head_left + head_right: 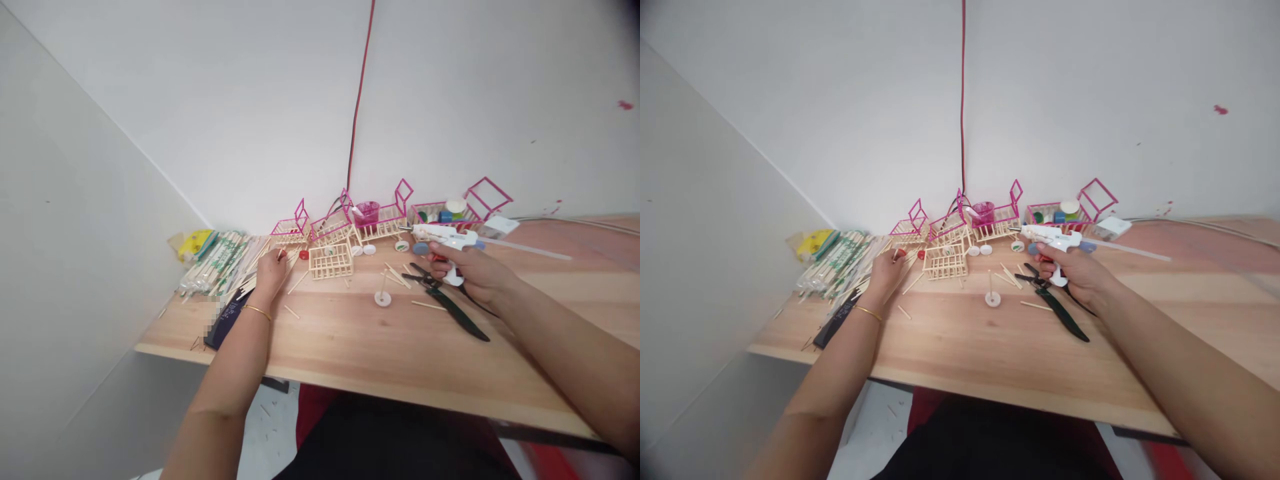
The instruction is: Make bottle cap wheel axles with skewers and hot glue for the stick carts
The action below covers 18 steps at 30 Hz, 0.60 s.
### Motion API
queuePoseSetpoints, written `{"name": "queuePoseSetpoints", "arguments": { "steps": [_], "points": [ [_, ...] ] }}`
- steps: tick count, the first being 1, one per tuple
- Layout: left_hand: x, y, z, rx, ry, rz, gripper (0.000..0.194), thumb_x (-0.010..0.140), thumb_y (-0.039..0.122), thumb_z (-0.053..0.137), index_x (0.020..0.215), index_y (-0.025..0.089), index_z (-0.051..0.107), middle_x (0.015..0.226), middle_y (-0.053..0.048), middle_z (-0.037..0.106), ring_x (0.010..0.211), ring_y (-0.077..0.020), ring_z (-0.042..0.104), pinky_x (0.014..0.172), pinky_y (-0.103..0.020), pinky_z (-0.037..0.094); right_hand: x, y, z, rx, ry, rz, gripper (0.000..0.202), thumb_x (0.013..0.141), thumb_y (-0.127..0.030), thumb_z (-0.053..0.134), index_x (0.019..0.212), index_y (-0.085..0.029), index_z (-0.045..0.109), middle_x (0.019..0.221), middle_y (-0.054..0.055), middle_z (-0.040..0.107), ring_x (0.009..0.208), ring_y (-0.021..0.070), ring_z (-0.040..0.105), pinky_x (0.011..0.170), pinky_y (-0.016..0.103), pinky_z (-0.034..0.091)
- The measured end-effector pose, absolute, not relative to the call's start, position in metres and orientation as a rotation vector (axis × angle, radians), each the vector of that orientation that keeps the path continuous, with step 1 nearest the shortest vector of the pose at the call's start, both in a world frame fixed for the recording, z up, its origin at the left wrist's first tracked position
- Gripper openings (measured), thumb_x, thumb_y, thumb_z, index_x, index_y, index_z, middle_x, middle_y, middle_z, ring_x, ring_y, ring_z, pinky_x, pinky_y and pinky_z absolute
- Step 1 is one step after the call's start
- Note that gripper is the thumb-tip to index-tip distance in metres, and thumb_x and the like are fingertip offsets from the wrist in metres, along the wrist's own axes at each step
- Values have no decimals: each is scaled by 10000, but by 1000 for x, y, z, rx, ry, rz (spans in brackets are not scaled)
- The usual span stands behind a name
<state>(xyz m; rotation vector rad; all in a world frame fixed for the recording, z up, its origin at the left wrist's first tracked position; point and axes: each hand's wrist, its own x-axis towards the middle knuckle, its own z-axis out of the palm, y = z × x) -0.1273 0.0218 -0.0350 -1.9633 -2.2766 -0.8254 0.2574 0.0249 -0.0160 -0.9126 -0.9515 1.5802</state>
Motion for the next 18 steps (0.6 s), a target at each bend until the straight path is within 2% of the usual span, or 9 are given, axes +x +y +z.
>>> {"name": "queuePoseSetpoints", "arguments": {
  "steps": [5, 11, 14, 18],
  "points": [
    [-125, 20, -27, -1923, -2314, -755, 235, 821, 248, 441, 865, 173, 659, 833, -74, 691, 785, -183, 607, 683, -263, 390, 260, 27, -18, -901, -953, 1565, 223, 653, -233, 790, 796, -180, 627, 631, -26, 512, 453, 38, 324, 379, 182, 321],
    [-143, 14, -10, -1621, -2450, -521, 315, 824, 372, 452, 931, 161, 660, 965, -146, 686, 906, -256, 619, 699, -306, 402, 265, 30, -18, -915, -902, 1532, 201, 656, -223, 788, 756, -172, 622, 634, -20, 532, 454, 33, 317, 379, 179, 313],
    [-148, 12, -9, -1672, -2562, -353, 454, 790, 542, 471, 940, 156, 656, 990, -177, 678, 909, -286, 625, 680, -316, 404, 264, 30, -17, -906, -894, 1548, 209, 653, -211, 788, 768, -175, 617, 625, -22, 534, 447, 32, 332, 374, 173, 309],
    [-139, 10, -13, -1856, -2559, -180, 697, 615, 765, 526, 939, 159, 641, 984, -181, 672, 907, -287, 628, 684, -296, 409, 261, 28, -15, -884, -949, 1529, 215, 649, -220, 790, 780, -178, 625, 623, -24, 530, 444, 36, 330, 369, 174, 314]
  ]
}}
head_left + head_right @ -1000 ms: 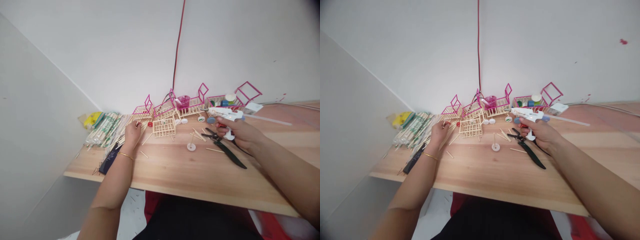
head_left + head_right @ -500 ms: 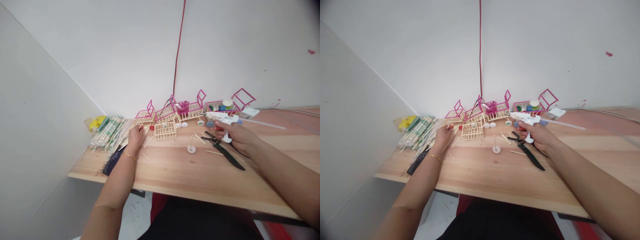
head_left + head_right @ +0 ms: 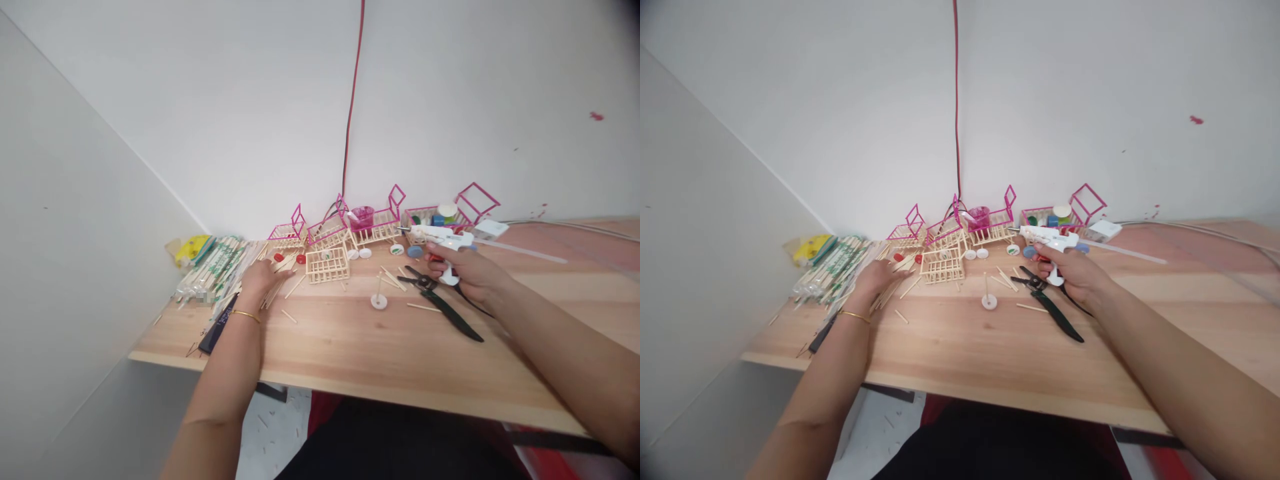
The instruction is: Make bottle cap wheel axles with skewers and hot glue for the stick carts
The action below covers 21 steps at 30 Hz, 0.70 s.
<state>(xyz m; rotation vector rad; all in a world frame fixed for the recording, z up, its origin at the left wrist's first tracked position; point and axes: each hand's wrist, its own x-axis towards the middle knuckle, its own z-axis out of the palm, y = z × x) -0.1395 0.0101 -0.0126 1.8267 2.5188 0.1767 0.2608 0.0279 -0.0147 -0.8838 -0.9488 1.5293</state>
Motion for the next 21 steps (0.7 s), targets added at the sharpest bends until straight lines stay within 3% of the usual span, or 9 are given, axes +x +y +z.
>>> {"name": "queuePoseSetpoints", "arguments": {
  "steps": [3, 9, 16, 19, 21],
  "points": [
    [-131, 9, -15, 1938, 2472, 118, 696, 593, 733, 578, 1012, 179, 622, 1072, -176, 646, 950, -295, 619, 690, -296, 418, 260, 27, -15, -899, -939, 1529, 215, 647, -223, 794, 771, -173, 626, 601, -32, 505, 443, 34, 318, 367, 169, 308],
    [-137, 9, -14, 1875, 2578, 78, 293, 740, 402, 576, 889, 169, 674, 979, -178, 678, 900, -303, 638, 673, -324, 435, 262, 30, -19, -926, -938, 1522, 207, 655, -221, 789, 761, -162, 622, 648, -13, 552, 449, 31, 338, 382, 178, 322],
    [-141, 5, -8, 1851, 2645, 127, 366, 739, 431, 591, 999, 180, 647, 1017, -163, 670, 910, -283, 630, 656, -303, 428, 261, 29, -18, -918, -956, 1506, 202, 667, -227, 776, 795, -176, 629, 676, -19, 553, 460, 39, 317, 382, 187, 313],
    [-131, 2, -4, 1922, 2692, 299, 427, 757, 500, 566, 1031, 179, 631, 1015, -156, 657, 887, -273, 624, 643, -298, 420, 260, 27, -16, -919, -958, 1495, 198, 671, -223, 773, 790, -171, 624, 685, -16, 553, 469, 37, 313, 389, 182, 312],
    [-125, 1, -3, 1999, 2695, 487, 361, 811, 447, 511, 1039, 192, 627, 1004, -131, 663, 898, -254, 618, 657, -290, 414, 260, 26, -15, -928, -959, 1484, 189, 674, -222, 771, 780, -170, 623, 667, -17, 543, 470, 38, 307, 385, 179, 303]
  ]
}}
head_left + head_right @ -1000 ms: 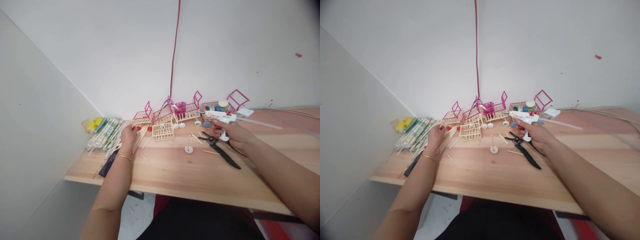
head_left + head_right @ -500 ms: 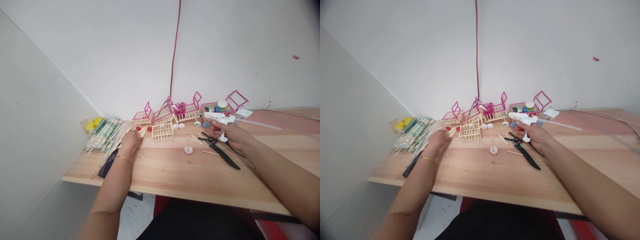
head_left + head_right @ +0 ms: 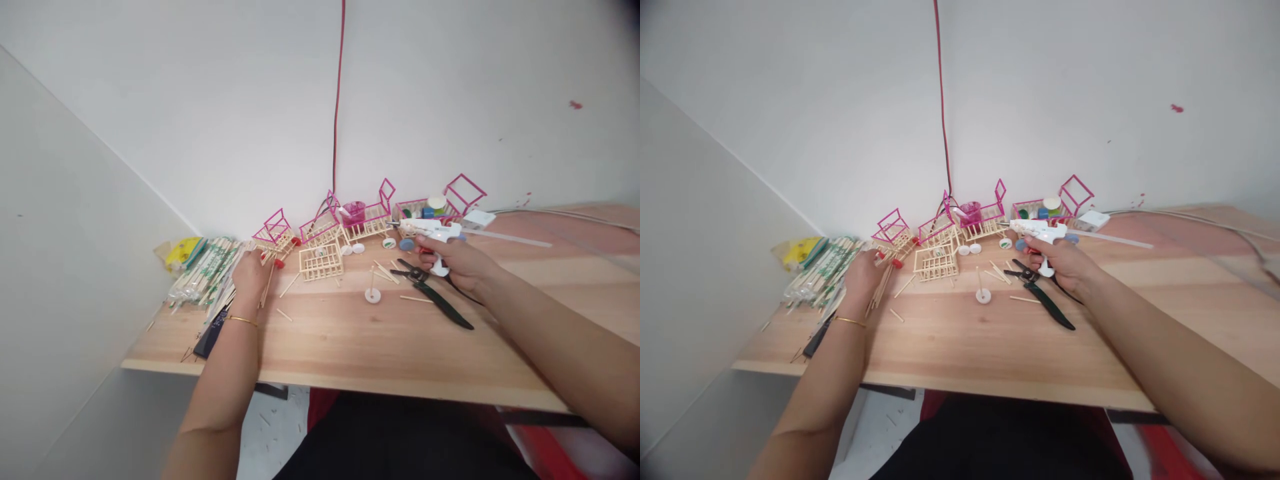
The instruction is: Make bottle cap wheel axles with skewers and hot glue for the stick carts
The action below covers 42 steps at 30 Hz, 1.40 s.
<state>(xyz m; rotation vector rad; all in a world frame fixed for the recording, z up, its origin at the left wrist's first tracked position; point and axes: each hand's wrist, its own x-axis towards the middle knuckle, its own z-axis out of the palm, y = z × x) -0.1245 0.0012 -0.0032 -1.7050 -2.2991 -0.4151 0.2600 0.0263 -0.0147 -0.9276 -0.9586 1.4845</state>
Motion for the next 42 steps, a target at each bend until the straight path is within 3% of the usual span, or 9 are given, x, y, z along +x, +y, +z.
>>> {"name": "queuePoseSetpoints", "arguments": {
  "steps": [5, 12, 16, 24, 33, 39, 42],
  "points": [
    [-115, 12, -10, -1893, -2279, -510, 266, 845, 363, 461, 930, 208, 660, 876, -77, 697, 821, -216, 626, 668, -280, 406, 261, 27, -15, -921, -972, 1484, 177, 679, -223, 772, 781, -172, 637, 650, -18, 539, 469, 41, 318, 379, 182, 303],
    [-109, 21, -26, -2125, -2160, -709, 363, 801, 297, 525, 1138, 194, 613, 1066, -74, 678, 956, -200, 608, 801, -275, 438, 262, 29, -19, -900, -999, 1487, 184, 689, -243, 770, 796, -170, 640, 649, -19, 541, 460, 36, 341, 379, 179, 318],
    [-109, 24, -31, -2323, -1942, -812, 345, 804, 258, 504, 1120, 187, 621, 1132, -61, 654, 1038, -203, 580, 898, -295, 434, 265, 34, -24, -906, -1002, 1518, 230, 668, -277, 783, 806, -173, 631, 650, -24, 543, 445, 35, 346, 364, 172, 334],
    [-110, 27, -31, -2377, -1787, -929, 299, 831, 233, 472, 1067, 162, 641, 1097, -86, 666, 1032, -208, 591, 924, -333, 451, 264, 35, -25, -906, -990, 1485, 262, 668, -263, 777, 868, -169, 637, 679, -22, 556, 434, 26, 335, 350, 164, 351],
    [-97, 12, -19, -2239, -1780, -1194, 293, 893, 312, 431, 1003, 159, 655, 957, -67, 697, 902, -181, 626, 826, -298, 461, 261, 33, -19, -913, -981, 1484, 241, 666, -264, 775, 819, -174, 612, 610, -39, 515, 427, 37, 337, 345, 180, 314],
    [-80, 0, -7, -2403, -1754, -1204, 265, 873, 343, 481, 894, 154, 666, 742, -33, 666, 680, -134, 581, 665, -234, 434, 264, 34, -24, -920, -1037, 1546, 269, 647, -297, 791, 795, -180, 601, 598, -40, 521, 430, 40, 337, 364, 193, 284],
    [-70, -5, -1, -2546, -1803, -1279, 277, 846, 356, 528, 999, 152, 636, 707, -9, 621, 625, -114, 536, 613, -220, 413, 266, 32, -25, -903, -1113, 1577, 281, 632, -319, 802, 766, -193, 590, 587, -41, 505, 440, 49, 337, 374, 205, 278]
  ]
}}
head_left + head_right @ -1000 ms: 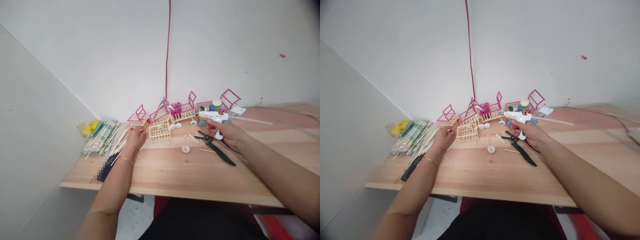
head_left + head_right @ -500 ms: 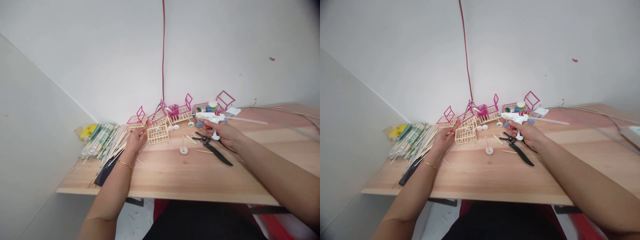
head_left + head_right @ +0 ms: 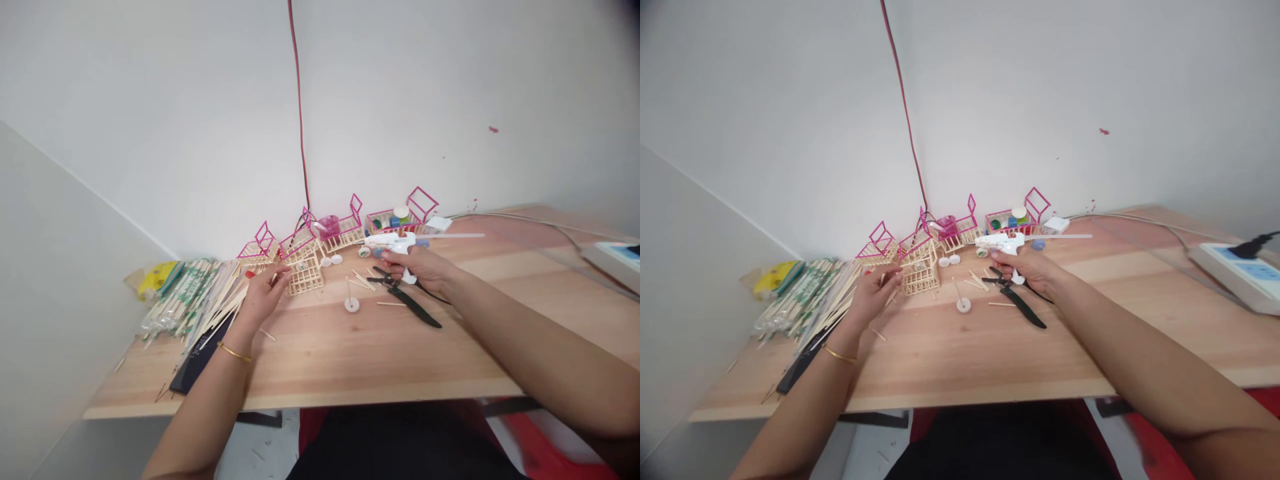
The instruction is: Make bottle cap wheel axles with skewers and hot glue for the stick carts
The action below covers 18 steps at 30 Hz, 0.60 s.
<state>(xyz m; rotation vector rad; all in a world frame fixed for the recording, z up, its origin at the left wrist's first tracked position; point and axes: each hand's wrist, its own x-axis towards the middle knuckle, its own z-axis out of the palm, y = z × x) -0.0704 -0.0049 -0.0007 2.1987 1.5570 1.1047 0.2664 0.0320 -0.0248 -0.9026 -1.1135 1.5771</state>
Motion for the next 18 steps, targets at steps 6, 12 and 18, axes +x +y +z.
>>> {"name": "queuePoseSetpoints", "arguments": {
  "steps": [6, 12, 18],
  "points": [
    [-45, -22, 17, 2193, 1409, 710, 379, 862, 334, 492, 1207, 180, 527, 842, -20, 627, 720, -131, 548, 680, -246, 434, 275, 33, -19, -934, -1166, 1563, 265, 626, -330, 805, 750, -207, 605, 624, -11, 550, 442, 66, 350, 387, 242, 294],
    [-5, -29, 18, 2194, 1389, 399, 383, 849, 306, 491, 1203, 167, 528, 1129, -87, 623, 996, -204, 577, 894, -325, 438, 284, 41, -15, -917, -1051, 1535, 292, 618, -308, 812, 774, -198, 592, 637, -29, 548, 439, 47, 341, 384, 214, 296],
    [22, -10, 6, 2199, 1328, 579, 362, 881, 241, 415, 1219, 140, 495, 1220, -133, 576, 1111, -217, 543, 996, -383, 396, 290, 43, -10, -908, -967, 1545, 276, 623, -275, 809, 784, -191, 601, 625, -24, 553, 429, 44, 347, 367, 204, 301]
  ]
}}
